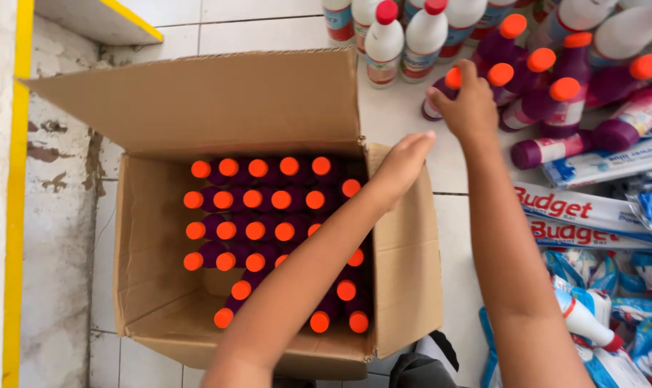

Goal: The person places purple bottles into a cardboard box and arranges them in rows.

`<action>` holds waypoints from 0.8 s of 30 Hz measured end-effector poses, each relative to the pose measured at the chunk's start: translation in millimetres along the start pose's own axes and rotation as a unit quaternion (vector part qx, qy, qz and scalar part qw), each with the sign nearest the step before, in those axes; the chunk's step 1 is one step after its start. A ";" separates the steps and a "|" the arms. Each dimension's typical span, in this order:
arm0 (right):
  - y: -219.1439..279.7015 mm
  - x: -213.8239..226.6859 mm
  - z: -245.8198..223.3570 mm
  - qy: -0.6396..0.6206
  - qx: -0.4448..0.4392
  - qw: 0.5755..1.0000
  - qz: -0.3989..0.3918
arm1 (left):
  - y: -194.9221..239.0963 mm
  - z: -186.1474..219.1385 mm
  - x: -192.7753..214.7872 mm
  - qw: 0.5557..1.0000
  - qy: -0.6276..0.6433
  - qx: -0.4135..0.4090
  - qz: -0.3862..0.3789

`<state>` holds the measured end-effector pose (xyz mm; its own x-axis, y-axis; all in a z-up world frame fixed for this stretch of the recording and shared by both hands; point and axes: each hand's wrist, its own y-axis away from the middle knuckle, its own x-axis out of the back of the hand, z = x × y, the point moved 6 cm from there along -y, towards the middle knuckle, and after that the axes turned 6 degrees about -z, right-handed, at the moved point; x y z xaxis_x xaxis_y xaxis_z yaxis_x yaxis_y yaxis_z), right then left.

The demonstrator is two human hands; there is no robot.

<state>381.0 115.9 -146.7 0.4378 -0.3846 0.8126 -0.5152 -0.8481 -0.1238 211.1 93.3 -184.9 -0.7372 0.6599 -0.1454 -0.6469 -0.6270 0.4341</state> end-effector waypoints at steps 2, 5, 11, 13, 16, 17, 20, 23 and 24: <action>-1.3 -12.8 9.7 -0.012 -0.011 0.999 -0.041 | -26.7 -10.7 -5.2 0.999 0.036 -0.009 0.006; -1.1 -5.8 18.1 -0.015 -0.009 1.000 -0.007 | -39.1 -17.2 -2.0 0.990 0.101 0.083 0.048; 19.0 82.2 -22.9 -0.115 0.091 0.989 0.038 | -11.1 -3.4 24.0 0.982 0.134 0.110 0.080; 31.8 128.9 -52.0 -0.211 0.252 0.941 0.079 | 5.4 23.8 25.8 0.982 0.156 0.095 0.054; 47.2 177.3 -85.8 -0.474 0.069 0.878 -0.010 | 52.5 71.1 4.7 0.940 0.302 0.132 -0.084; 51.7 180.1 -86.4 -0.474 0.075 0.877 -0.011 | 72.7 83.3 8.6 0.941 0.303 0.126 -0.083; 63.9 189.2 -87.0 -0.559 0.165 0.812 -0.005 | 131.3 110.5 -0.6 0.887 0.362 0.124 -0.260; 75.4 179.4 -90.3 -0.591 0.245 0.768 -0.033 | 171.7 108.0 14.8 0.862 0.408 0.076 -0.290; 78.0 170.0 -99.5 -0.658 0.235 0.707 -0.105 | 182.2 107.2 20.8 0.867 0.409 0.066 -0.277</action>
<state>342.0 20.7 38.5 0.9347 0.0250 -0.3547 -0.1695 -0.8456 -0.5062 98.8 37.2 -13.6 -0.2479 0.2964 -0.9224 -0.9577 -0.2185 0.1872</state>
